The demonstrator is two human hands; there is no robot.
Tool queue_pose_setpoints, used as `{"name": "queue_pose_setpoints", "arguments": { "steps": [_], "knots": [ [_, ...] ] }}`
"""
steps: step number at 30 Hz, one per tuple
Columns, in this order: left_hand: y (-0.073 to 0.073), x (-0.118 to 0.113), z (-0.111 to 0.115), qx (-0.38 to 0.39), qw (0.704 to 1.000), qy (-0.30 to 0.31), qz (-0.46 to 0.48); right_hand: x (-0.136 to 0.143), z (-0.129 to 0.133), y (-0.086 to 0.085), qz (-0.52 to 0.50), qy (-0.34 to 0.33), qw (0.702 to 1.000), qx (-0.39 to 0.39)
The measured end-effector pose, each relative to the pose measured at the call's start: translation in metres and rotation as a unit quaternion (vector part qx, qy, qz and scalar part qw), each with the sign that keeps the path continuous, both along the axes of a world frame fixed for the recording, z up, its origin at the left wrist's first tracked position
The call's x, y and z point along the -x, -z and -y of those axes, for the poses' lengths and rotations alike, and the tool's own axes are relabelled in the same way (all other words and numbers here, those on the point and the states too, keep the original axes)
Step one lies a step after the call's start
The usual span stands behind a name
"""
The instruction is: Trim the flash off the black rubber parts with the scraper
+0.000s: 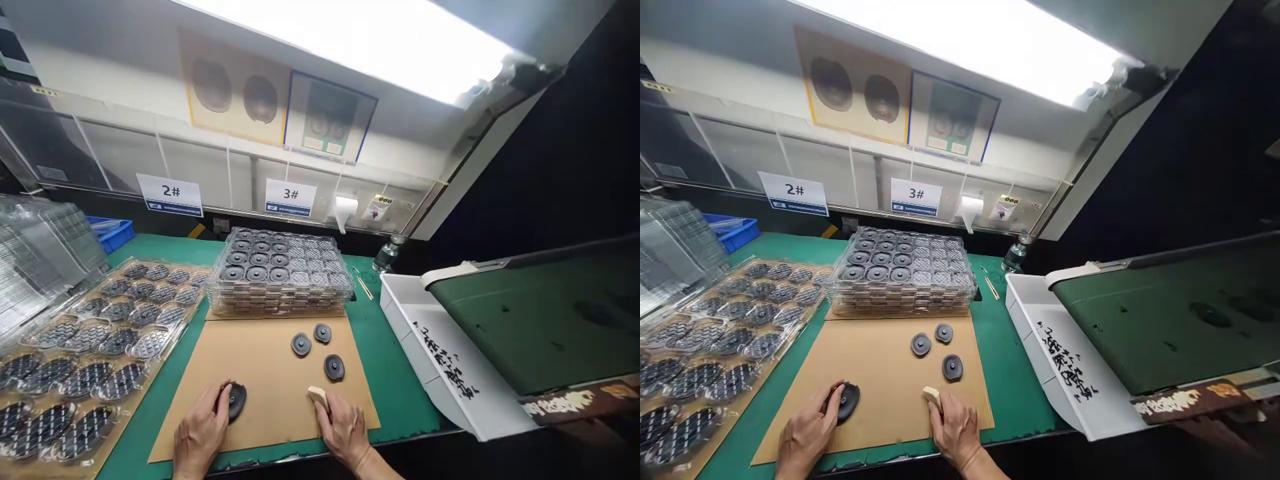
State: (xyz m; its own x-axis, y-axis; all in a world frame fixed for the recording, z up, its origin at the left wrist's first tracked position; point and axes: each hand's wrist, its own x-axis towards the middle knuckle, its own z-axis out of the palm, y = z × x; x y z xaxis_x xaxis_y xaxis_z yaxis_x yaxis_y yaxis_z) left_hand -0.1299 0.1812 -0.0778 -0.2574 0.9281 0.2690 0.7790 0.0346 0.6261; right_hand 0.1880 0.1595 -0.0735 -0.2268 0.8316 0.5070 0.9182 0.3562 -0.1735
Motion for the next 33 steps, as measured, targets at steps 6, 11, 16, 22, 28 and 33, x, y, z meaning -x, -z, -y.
{"name": "queue_pose_setpoints", "arguments": {
  "steps": [6, 11, 16, 22, 28, 33],
  "knots": [
    [-0.006, -0.002, 0.000, 0.026, 0.999, -0.025, -0.027, -0.006, 0.000, 0.000, -0.060, -0.021, 0.997, 0.043],
    [-0.010, -0.004, -0.002, 0.033, 0.997, -0.031, -0.066, -0.007, 0.001, -0.002, -0.109, -0.032, 0.991, 0.063],
    [-0.022, -0.009, -0.005, 0.021, 0.995, -0.034, -0.095, -0.009, 0.002, -0.008, -0.151, -0.040, 0.986, 0.051],
    [-0.044, -0.025, 0.000, 0.000, 0.993, -0.040, -0.113, -0.011, 0.004, -0.008, -0.171, -0.041, 0.984, 0.025],
    [-0.080, -0.042, -0.022, -0.016, 0.993, -0.047, -0.108, -0.014, 0.005, -0.002, -0.202, -0.063, 0.976, 0.042],
    [-0.136, -0.069, -0.105, -0.061, 0.993, 0.010, -0.098, -0.018, 0.004, -0.002, -0.190, -0.075, 0.978, 0.049]
  ]
}}
